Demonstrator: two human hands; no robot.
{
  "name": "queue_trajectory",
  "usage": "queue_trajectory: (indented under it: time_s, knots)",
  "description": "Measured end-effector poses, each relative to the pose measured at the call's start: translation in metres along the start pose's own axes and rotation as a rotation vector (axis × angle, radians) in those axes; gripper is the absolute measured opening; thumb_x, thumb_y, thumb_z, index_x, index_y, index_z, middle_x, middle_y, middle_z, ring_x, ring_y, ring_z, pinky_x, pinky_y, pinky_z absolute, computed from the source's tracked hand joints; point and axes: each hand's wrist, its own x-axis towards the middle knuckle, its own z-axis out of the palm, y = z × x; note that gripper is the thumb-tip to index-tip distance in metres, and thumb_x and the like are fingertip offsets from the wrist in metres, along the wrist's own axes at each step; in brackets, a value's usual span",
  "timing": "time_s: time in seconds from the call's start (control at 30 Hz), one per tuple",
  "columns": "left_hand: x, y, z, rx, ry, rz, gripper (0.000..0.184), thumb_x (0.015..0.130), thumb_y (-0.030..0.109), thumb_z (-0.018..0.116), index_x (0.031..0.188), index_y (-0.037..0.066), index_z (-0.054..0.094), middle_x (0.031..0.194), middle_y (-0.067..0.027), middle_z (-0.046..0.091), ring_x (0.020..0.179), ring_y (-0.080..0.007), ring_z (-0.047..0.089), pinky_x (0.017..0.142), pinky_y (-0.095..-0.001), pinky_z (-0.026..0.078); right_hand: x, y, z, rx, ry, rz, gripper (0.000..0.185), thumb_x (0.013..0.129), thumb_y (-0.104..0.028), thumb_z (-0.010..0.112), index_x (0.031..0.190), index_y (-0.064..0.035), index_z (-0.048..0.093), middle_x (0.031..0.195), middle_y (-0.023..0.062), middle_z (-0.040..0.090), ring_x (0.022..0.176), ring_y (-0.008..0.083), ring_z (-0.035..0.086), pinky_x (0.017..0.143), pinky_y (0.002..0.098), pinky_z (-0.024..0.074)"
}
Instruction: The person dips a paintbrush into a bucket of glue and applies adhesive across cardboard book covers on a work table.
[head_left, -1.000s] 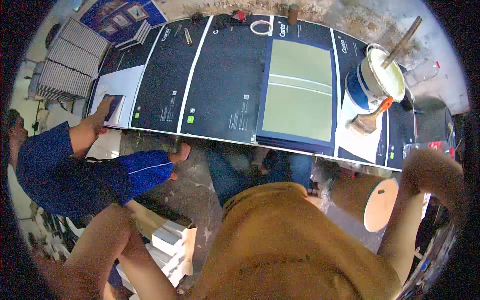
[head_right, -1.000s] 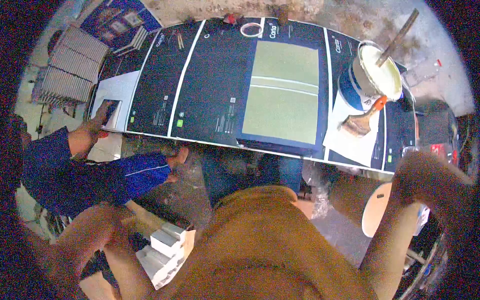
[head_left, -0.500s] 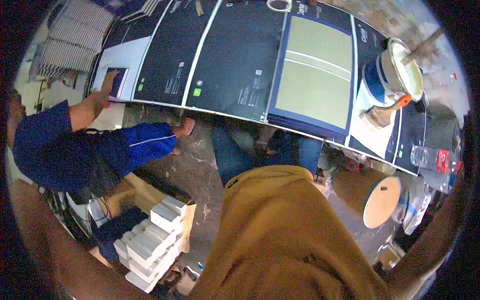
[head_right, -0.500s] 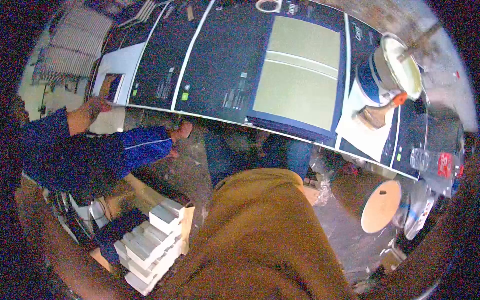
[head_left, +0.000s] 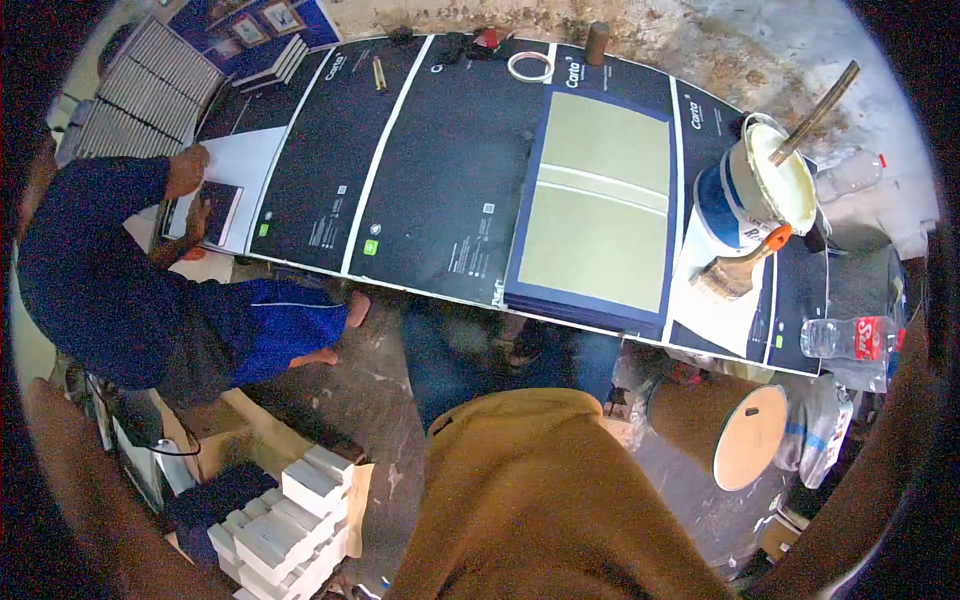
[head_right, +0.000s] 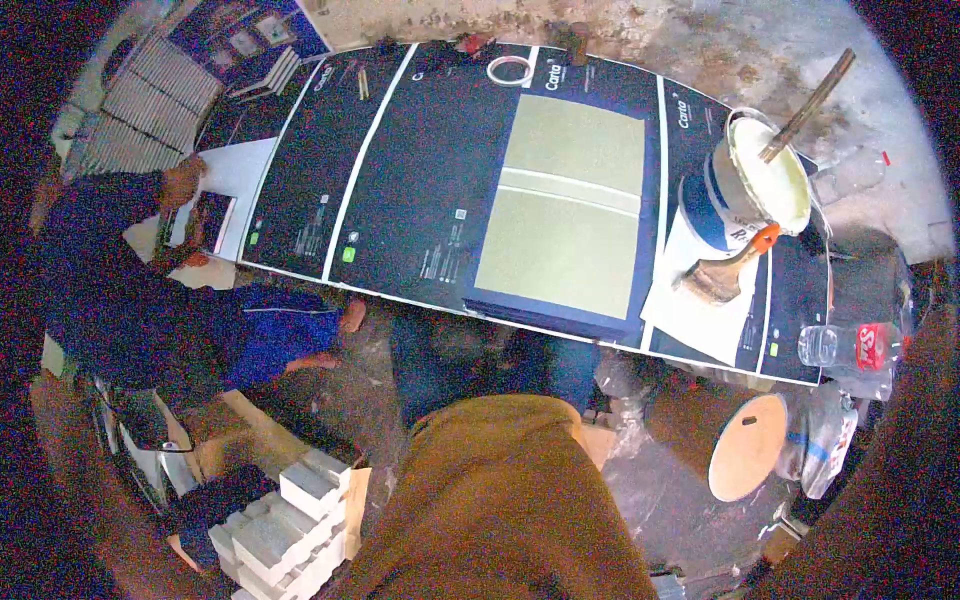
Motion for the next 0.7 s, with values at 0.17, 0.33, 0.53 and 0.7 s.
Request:
queue_trajectory:
  time_s: [0.17,0.33,0.53,0.7]
  knots:
    - [0.0,-0.002,0.006,-0.021,0.01,0.008,0.069,0.095,0.055,0.029,0.128,-0.004,0.044,0.129,-0.0188,0.05,0.117,-0.0297,0.047,0.1,-0.0455,0.035,-0.005,-0.002,-0.003,-0.02,-0.003,-0.008,0.032,0.089,-0.028,0.058,0.105,-0.0003,0.054,0.093,0.0118,0.057,0.082,0.0214,0.055,0.072,0.0365,0.0463]
    - [0.008,-0.001,0.011,-0.057,0.022,-0.011,0.068,0.096,0.054,0.028,0.128,-0.003,0.045,0.128,-0.0185,0.051,0.116,-0.0294,0.047,0.1,-0.0452,0.035,-0.006,-0.003,-0.014,-0.016,-0.017,-0.007,0.031,0.089,-0.028,0.058,0.104,-0.0002,0.055,0.092,0.0114,0.057,0.081,0.021,0.055,0.072,0.0359,0.046]
    - [0.032,0.004,0.01,-0.082,0.024,0.024,0.067,0.097,0.054,0.027,0.127,-0.003,0.046,0.127,-0.0181,0.052,0.115,-0.0291,0.048,0.099,-0.0448,0.036,-0.006,-0.008,-0.023,-0.029,-0.009,-0.049,0.031,0.089,-0.028,0.058,0.102,-0.0001,0.056,0.091,0.0108,0.057,0.08,0.0206,0.054,0.071,0.0353,0.0457]
    - [0.043,0.005,0.019,-0.127,0.031,0.051,0.066,0.097,0.053,0.026,0.126,-0.003,0.047,0.126,-0.0178,0.053,0.114,-0.0289,0.049,0.099,-0.0445,0.037,-0.007,-0.009,-0.034,-0.04,-0.008,-0.094,0.03,0.089,-0.028,0.059,0.101,0.0,0.056,0.09,0.0103,0.057,0.079,0.0202,0.054,0.071,0.0348,0.0454]
